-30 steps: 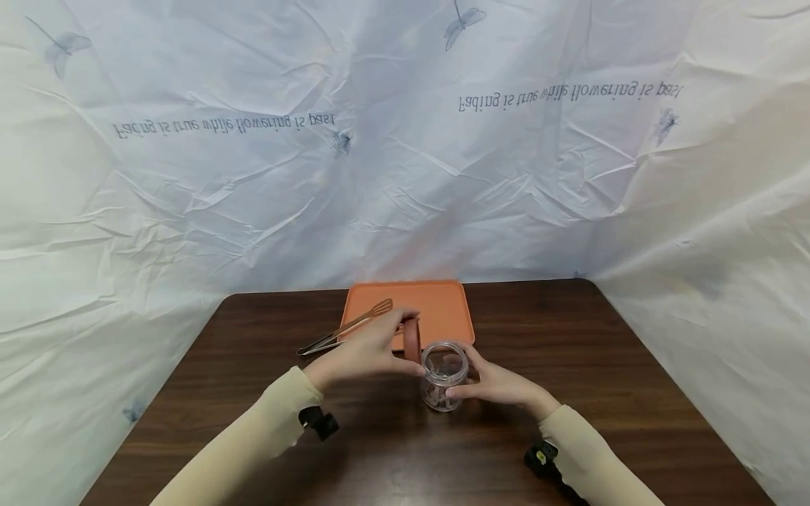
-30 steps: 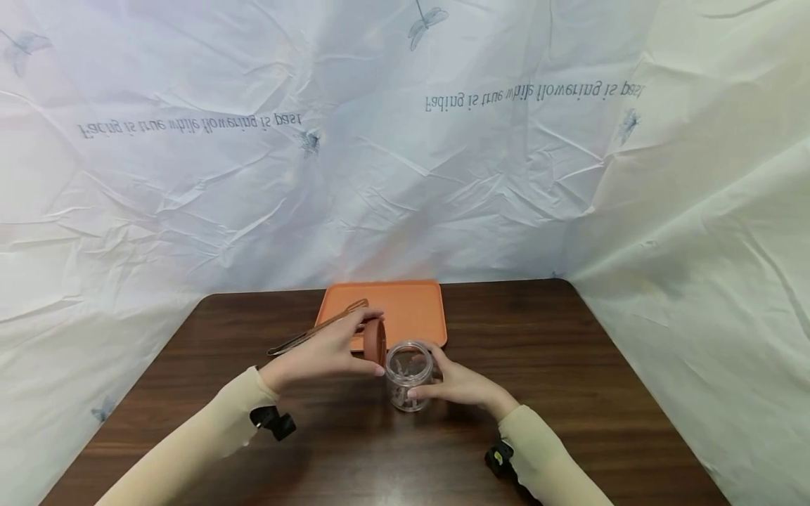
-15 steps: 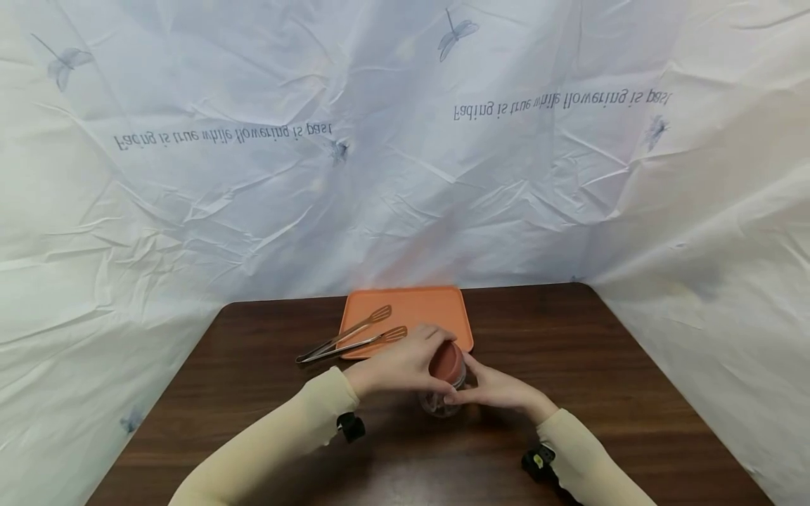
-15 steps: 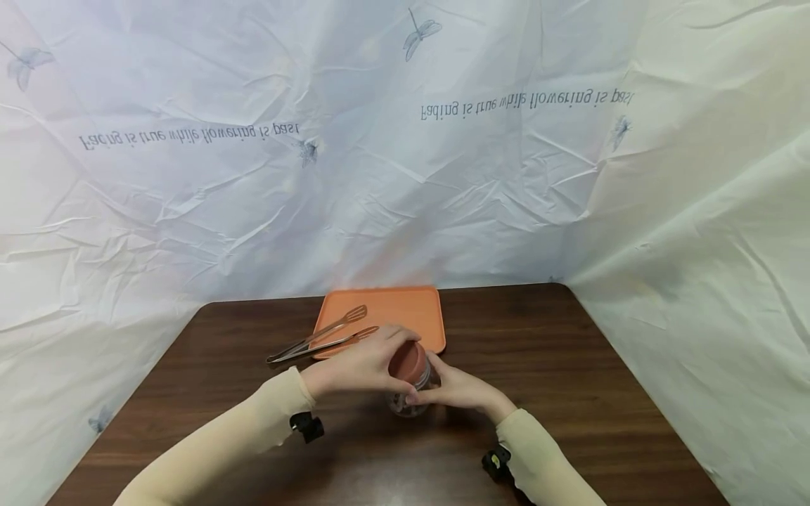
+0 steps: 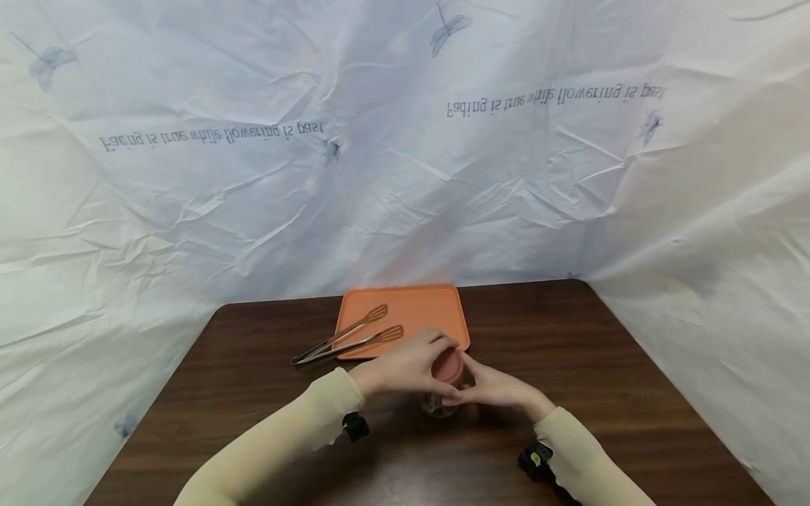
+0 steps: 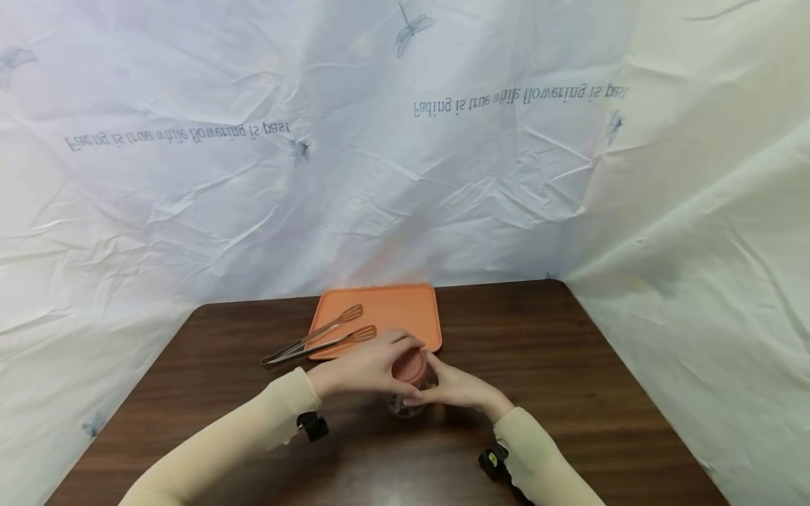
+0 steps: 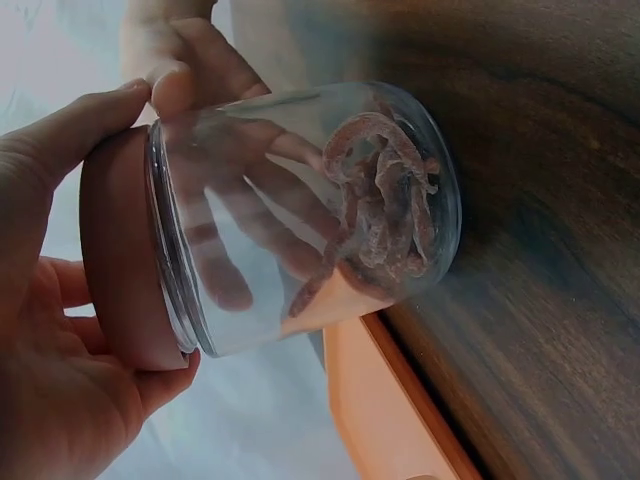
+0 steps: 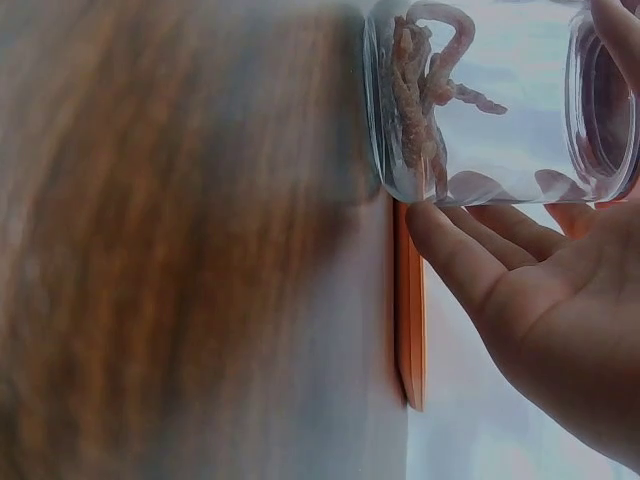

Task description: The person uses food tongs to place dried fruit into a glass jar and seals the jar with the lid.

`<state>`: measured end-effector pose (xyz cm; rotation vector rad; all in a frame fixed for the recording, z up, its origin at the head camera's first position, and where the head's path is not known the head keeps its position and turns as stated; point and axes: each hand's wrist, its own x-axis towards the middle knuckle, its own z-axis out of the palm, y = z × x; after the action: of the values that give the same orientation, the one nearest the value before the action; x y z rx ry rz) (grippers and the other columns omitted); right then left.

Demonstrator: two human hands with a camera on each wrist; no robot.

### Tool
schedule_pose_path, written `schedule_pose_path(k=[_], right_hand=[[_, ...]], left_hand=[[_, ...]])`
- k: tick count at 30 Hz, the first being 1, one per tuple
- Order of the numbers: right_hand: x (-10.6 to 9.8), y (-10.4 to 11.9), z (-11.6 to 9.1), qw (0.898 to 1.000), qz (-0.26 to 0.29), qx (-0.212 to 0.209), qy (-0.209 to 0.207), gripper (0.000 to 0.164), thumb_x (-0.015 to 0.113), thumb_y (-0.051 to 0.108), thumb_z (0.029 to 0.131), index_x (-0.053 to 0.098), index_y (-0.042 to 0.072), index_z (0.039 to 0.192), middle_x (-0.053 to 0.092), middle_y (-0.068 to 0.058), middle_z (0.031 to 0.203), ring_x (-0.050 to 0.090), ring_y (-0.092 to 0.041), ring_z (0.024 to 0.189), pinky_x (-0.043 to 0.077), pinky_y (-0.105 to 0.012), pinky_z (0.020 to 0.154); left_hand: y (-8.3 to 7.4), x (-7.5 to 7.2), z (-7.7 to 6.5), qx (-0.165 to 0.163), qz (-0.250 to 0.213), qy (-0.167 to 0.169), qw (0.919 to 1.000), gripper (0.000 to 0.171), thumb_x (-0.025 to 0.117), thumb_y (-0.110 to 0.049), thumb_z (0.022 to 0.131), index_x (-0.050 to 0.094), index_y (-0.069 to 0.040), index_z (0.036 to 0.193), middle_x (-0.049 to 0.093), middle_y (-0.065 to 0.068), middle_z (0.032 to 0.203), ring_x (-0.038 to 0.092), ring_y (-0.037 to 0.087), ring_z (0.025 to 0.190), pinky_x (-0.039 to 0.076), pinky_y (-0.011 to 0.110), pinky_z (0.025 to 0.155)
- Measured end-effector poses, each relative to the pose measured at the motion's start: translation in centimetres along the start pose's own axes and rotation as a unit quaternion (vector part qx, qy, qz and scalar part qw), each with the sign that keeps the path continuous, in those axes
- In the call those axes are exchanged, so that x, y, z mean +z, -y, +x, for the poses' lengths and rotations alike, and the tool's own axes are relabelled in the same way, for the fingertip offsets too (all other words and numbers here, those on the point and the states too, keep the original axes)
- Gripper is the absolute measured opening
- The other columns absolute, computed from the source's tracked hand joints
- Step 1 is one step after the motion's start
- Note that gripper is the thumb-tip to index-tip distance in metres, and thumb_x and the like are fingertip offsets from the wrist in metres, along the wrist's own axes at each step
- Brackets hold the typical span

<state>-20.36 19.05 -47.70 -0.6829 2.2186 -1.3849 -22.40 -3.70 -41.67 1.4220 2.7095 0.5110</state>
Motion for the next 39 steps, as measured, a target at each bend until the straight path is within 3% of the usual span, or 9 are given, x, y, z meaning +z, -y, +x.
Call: schedule_pose_path(k=[9, 17, 25, 30, 35, 39], right_hand=[[0.0, -0.4, 0.2, 1.0, 0.007, -0.014, 0.004, 0.098, 0.069, 0.034, 0.097, 0.0, 0.014, 0.163, 0.008, -0.02, 0.166, 0.02, -0.038, 0.15, 0.039, -0.054, 0.109], [0.2, -0.5, 0.4, 1.0, 0.011, -0.016, 0.003, 0.098, 0.071, 0.033, 0.096, 0.002, 0.018, 0.164, 0.011, -0.017, 0.166, 0.023, -0.034, 0.149, 0.038, -0.053, 0.11], [0.2, -0.1, 0.3, 1.0, 0.024, -0.008, 0.008, 0.1, 0.074, 0.033, 0.094, 0.003, 0.023, 0.164, 0.009, -0.012, 0.167, 0.021, -0.033, 0.151, 0.036, -0.054, 0.112], [0.1, -0.1, 0.4, 1.0, 0.023, -0.016, 0.01, 0.099, 0.074, 0.031, 0.095, 0.003, 0.021, 0.164, 0.01, -0.014, 0.167, 0.021, -0.035, 0.15, 0.036, -0.055, 0.111], [0.1, -0.2, 0.4, 0.999, 0.025, -0.025, 0.012, 0.098, 0.074, 0.029, 0.095, 0.004, 0.019, 0.164, 0.01, -0.016, 0.166, 0.021, -0.036, 0.15, 0.036, -0.056, 0.111], [0.1, -0.3, 0.5, 0.999, 0.021, -0.028, 0.01, 0.098, 0.074, 0.029, 0.095, 0.005, 0.019, 0.164, 0.012, -0.016, 0.166, 0.022, -0.036, 0.15, 0.036, -0.057, 0.111]], left_hand=[[0.8, 0.4, -0.5, 0.02, -0.029, -0.007, 0.9994, 0.084, 0.071, -0.063, 0.085, 0.043, -0.02, 0.152, 0.048, 0.001, 0.138, 0.052, 0.011, 0.113, 0.051, 0.025, 0.086], [2.2, 1.3, -1.5, 0.023, -0.132, -0.028, 0.9905, 0.089, 0.074, -0.062, 0.083, 0.035, -0.028, 0.155, 0.045, -0.004, 0.142, 0.052, 0.008, 0.116, 0.051, 0.028, 0.09], [3.7, 1.6, -2.5, 0.042, -0.185, -0.03, 0.9815, 0.091, 0.079, -0.051, 0.085, 0.029, -0.03, 0.158, 0.04, -0.005, 0.149, 0.047, 0.011, 0.128, 0.047, 0.037, 0.101], [3.3, 2.0, -2.8, 0.022, -0.175, -0.065, 0.9822, 0.091, 0.078, -0.055, 0.084, 0.033, -0.027, 0.157, 0.043, -0.004, 0.148, 0.05, 0.012, 0.126, 0.047, 0.039, 0.101], [1.8, 2.6, -3.3, -0.018, -0.137, -0.116, 0.9836, 0.092, 0.076, -0.061, 0.082, 0.037, -0.02, 0.155, 0.046, 0.001, 0.147, 0.055, 0.015, 0.123, 0.05, 0.04, 0.098], [0.4, 3.3, -3.6, -0.058, -0.117, -0.151, 0.9798, 0.091, 0.075, -0.061, 0.083, 0.039, -0.017, 0.154, 0.048, 0.004, 0.145, 0.058, 0.018, 0.119, 0.052, 0.039, 0.094]])
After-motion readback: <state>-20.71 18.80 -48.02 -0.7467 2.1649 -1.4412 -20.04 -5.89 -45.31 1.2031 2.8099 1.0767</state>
